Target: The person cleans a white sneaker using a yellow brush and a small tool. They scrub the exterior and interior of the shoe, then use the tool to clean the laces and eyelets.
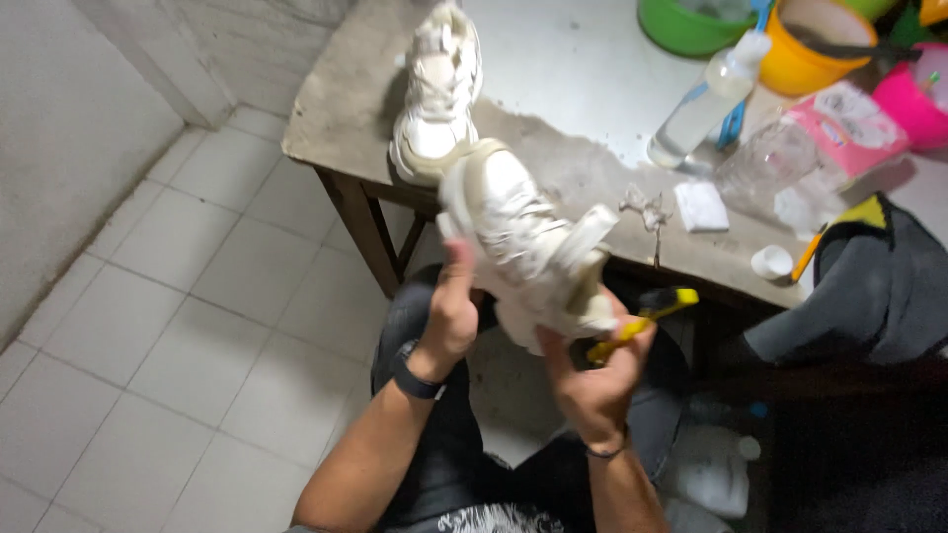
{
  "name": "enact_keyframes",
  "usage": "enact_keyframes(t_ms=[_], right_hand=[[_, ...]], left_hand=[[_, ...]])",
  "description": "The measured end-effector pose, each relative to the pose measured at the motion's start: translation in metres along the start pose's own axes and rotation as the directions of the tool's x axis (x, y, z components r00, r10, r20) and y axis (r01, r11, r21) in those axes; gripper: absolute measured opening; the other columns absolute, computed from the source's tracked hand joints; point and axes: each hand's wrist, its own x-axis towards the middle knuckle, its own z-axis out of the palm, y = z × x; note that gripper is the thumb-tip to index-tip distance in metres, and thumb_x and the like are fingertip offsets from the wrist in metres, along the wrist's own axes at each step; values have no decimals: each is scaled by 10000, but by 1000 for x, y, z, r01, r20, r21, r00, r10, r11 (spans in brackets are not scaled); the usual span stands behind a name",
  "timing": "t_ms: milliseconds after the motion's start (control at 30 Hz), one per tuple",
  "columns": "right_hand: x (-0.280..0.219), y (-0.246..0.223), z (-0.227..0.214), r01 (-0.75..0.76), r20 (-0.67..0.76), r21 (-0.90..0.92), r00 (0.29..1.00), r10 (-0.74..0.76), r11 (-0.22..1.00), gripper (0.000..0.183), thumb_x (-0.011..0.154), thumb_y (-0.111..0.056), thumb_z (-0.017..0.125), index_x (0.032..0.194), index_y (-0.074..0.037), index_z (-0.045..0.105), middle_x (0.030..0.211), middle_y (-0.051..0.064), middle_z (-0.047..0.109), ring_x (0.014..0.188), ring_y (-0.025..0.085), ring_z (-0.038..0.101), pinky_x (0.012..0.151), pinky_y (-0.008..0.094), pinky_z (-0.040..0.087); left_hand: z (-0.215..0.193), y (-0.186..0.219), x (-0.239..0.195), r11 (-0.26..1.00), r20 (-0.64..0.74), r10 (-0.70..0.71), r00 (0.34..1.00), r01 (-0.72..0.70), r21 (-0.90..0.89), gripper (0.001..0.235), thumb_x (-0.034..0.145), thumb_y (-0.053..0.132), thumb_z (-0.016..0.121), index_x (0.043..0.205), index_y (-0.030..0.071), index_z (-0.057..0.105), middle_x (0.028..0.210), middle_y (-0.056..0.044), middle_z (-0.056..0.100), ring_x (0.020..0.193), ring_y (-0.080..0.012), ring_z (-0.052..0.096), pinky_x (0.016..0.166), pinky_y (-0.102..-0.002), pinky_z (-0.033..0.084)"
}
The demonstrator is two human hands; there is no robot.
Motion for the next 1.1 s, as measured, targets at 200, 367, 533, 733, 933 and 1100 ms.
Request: enact_keyframes(t_ms=[200, 367, 533, 733, 933, 1100], right_hand=[[52, -13, -10, 105, -272, -60, 955, -117, 993, 546, 857, -243, 840, 1048, -82, 355, 985, 40, 348, 906, 191, 438, 915, 304, 398], [90, -15, 21, 312, -334, -277, 856, -396, 909, 603, 788, -248, 1009, 999, 5, 504, 831, 127, 547, 754, 329, 620, 801, 369, 504], [122, 30, 70, 319, -350, -497, 777, -523, 807, 503, 766, -320, 992, 993, -21, 657, 753, 56, 616, 712, 331, 648, 832, 453, 501], [110, -23, 42, 310, -140, -350, 915, -377, 884, 695, 887, -287, 832, 1380, 73, 502, 1051, 312, 693, 1024, 502, 648, 1010, 556, 408], [51, -30, 9, 394, -174, -410, 852, -494, 823, 318, 896, -100, 793, 1087, 45, 585, 810, 85, 453, 1003, 344, 624, 948, 463, 409], [17, -35, -10, 264, 12, -53, 964, -264, 963, 354, 930, -84, 669, 782, -111, 349, 921, 61, 604, 939, 251, 653, 839, 340, 462]], left_hand=[[8, 91, 19, 518, 62, 711, 701, -580, 628, 299, 962, 369, 578, 960, 87, 676, 727, -33, 556, 606, -154, 586, 651, -317, 460], [-3, 71, 65, 290, 24, 764, 645, -376, 880, 1170, 636, 675, 894, 1523, 100, 392, 1370, -208, 472, 1291, -463, 456, 1034, -643, 293], [3, 53, 85, 264, -41, 821, 569, -314, 912, 1071, 603, 601, 892, 1441, 73, 485, 1259, -196, 675, 1312, -412, 522, 1000, -634, 303], [-15, 50, 105, 218, -3, 950, 312, -658, 721, 871, 669, 453, 938, 1258, -1, 484, 1139, -192, 654, 1018, -390, 688, 916, -474, 539], [-39, 85, 63, 382, -339, 905, 257, -840, 384, 518, 882, 261, 600, 1309, 120, 343, 1261, -101, 323, 1124, -277, 467, 884, -411, 494], [-66, 98, 15, 528, -215, 728, 651, -733, -429, 539, 904, 458, 631, 1343, 179, 490, 1221, -266, 575, 1034, -378, 555, 863, -500, 508]])
